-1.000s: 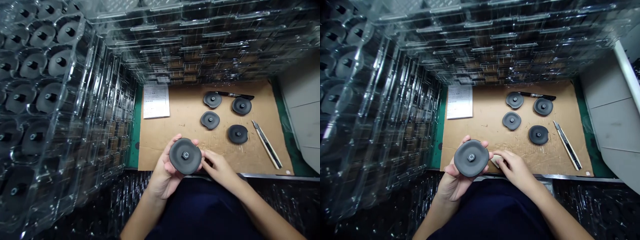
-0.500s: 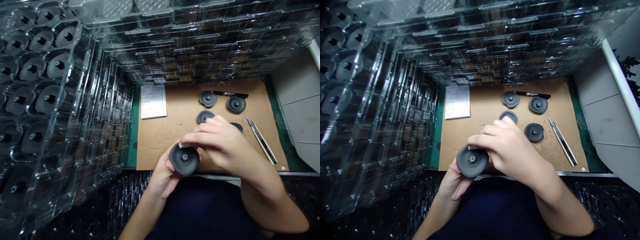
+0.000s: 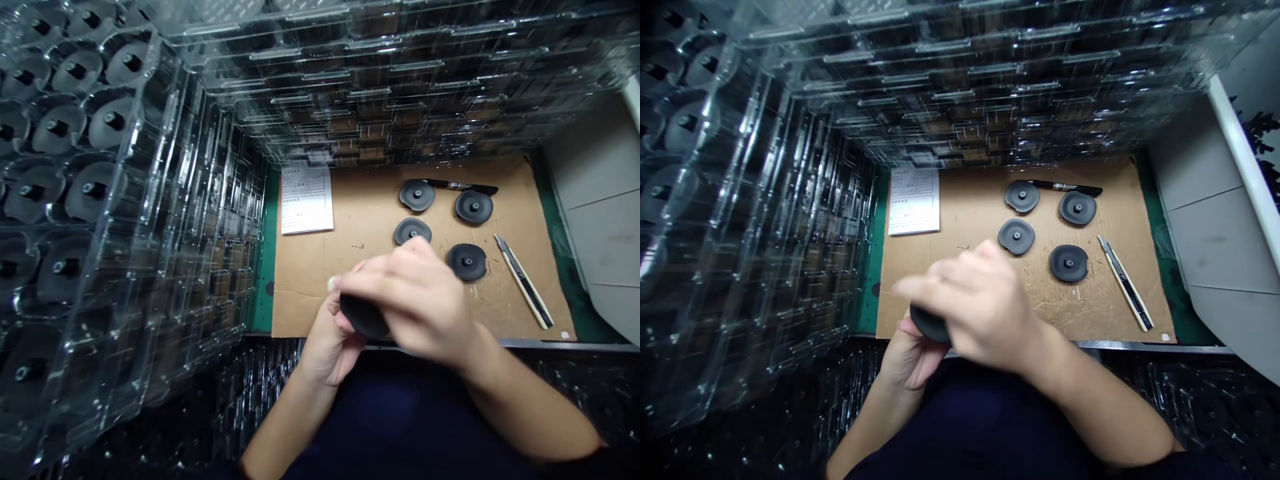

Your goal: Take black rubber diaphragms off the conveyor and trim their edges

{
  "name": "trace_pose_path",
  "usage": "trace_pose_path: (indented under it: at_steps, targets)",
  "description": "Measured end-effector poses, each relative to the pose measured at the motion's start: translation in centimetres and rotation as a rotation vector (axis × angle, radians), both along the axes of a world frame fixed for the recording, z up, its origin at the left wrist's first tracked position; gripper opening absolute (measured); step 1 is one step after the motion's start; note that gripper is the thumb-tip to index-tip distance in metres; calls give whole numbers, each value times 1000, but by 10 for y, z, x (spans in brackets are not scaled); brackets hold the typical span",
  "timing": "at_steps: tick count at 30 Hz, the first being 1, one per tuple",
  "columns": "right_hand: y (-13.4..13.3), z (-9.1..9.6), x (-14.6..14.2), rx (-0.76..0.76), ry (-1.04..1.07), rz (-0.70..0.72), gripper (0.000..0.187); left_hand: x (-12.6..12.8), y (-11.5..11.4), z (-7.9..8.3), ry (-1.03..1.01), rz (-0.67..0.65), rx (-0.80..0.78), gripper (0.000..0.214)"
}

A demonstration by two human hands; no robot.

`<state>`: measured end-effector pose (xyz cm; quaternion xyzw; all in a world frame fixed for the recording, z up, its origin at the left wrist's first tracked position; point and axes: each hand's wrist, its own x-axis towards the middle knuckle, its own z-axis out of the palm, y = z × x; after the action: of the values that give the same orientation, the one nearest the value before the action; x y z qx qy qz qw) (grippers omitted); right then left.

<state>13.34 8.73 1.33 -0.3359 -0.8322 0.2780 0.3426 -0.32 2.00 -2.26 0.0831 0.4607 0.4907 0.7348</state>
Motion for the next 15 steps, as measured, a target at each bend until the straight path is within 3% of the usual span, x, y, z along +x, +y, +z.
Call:
trace_pose_path:
  at_steps: [5,9,12,15]
  targets:
    - [-10,-48,23,-336,-89,-351,21,-11,-1,-3,-167,28,78,67]
    - [-38,-90,35,-460,-125,-303,24,-11,-1,-5,-196,39,97,63]
    - [-40,-82,35,-467,-130,-315,24,-7,1,-6,-210,23,114,63]
    - [-30,-39,23,-340,-48,-421,27,-1,3,-5,-205,35,135,64]
